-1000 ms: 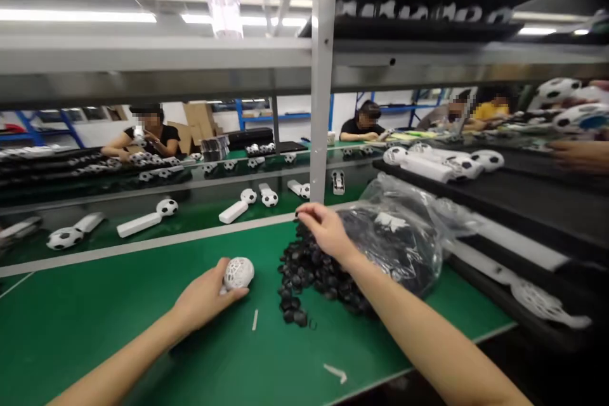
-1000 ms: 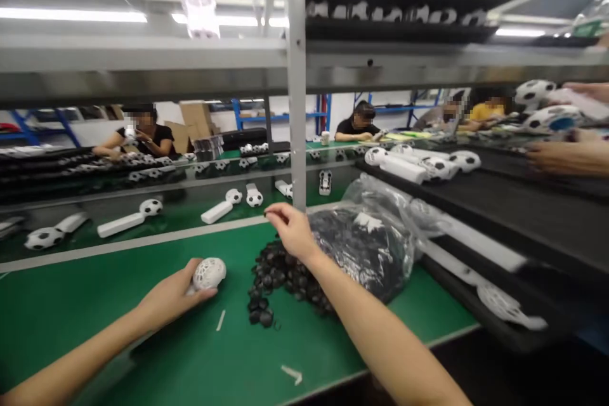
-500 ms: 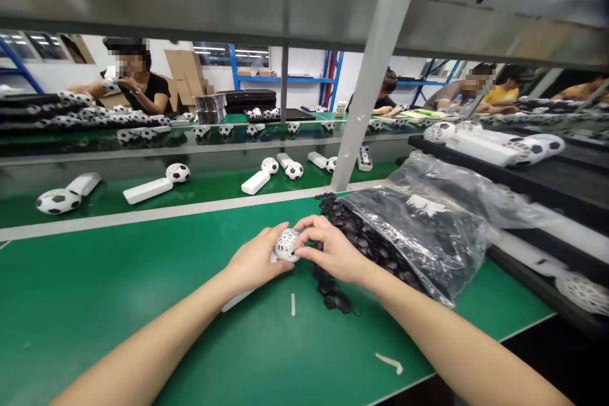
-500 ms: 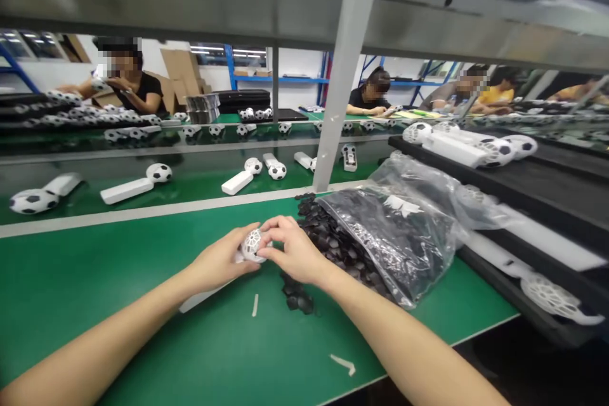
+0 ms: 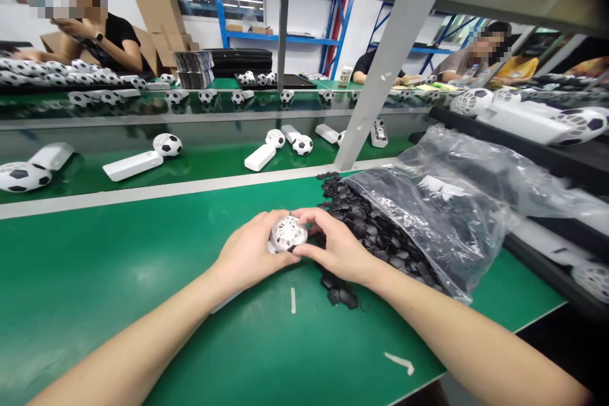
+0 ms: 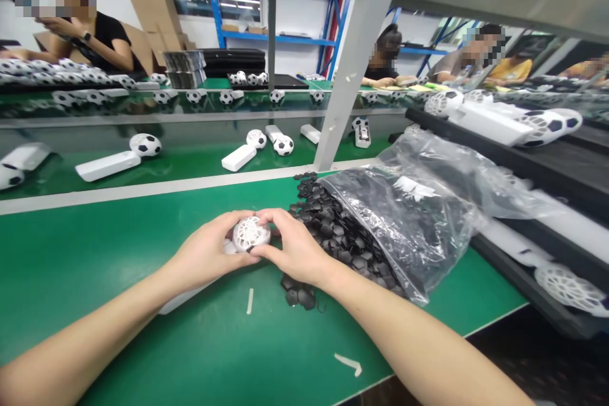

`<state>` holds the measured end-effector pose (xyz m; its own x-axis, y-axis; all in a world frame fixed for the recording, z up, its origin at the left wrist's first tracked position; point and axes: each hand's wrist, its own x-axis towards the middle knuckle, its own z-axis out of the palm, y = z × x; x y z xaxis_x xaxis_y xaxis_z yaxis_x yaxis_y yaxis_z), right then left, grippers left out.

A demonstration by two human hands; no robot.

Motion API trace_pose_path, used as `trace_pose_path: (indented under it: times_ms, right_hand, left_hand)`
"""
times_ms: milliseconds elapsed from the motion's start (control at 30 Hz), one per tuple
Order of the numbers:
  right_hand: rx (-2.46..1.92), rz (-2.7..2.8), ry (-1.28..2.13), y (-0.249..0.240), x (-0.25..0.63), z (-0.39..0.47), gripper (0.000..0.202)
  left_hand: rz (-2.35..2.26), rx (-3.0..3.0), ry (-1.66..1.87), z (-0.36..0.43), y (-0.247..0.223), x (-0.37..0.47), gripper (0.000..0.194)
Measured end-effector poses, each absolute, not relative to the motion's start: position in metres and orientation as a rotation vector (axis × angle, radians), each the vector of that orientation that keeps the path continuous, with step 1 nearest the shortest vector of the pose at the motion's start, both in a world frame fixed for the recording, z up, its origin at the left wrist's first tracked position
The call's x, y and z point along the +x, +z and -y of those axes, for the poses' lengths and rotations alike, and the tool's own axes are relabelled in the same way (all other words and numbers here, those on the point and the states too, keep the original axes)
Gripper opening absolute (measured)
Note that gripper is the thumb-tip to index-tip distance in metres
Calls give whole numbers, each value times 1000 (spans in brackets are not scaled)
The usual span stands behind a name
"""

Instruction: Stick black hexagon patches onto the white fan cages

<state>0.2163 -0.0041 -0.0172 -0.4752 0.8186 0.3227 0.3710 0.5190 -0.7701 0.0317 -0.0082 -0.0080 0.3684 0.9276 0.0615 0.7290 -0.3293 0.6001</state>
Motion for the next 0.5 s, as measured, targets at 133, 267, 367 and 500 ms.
trace_pose_path:
  times_ms: [133, 267, 367, 500]
  right_hand:
    - [-991, 2093, 818, -22, 215, 5, 38]
    - [-1051, 2128, 749, -18, 215, 5, 37]
    - [-1088, 2155, 679, -7, 227, -5, 21]
    - [-1403, 2273, 305, 0, 244, -20, 11]
  left_hand:
    - [-1453, 2192, 552, 10, -9, 35, 54]
    - [-1486, 2237, 541, 12, -9, 36, 50]
    - [-1401, 2263, 474, 9, -7, 27, 57]
    - [-1350, 2211, 331, 0, -5, 8, 62]
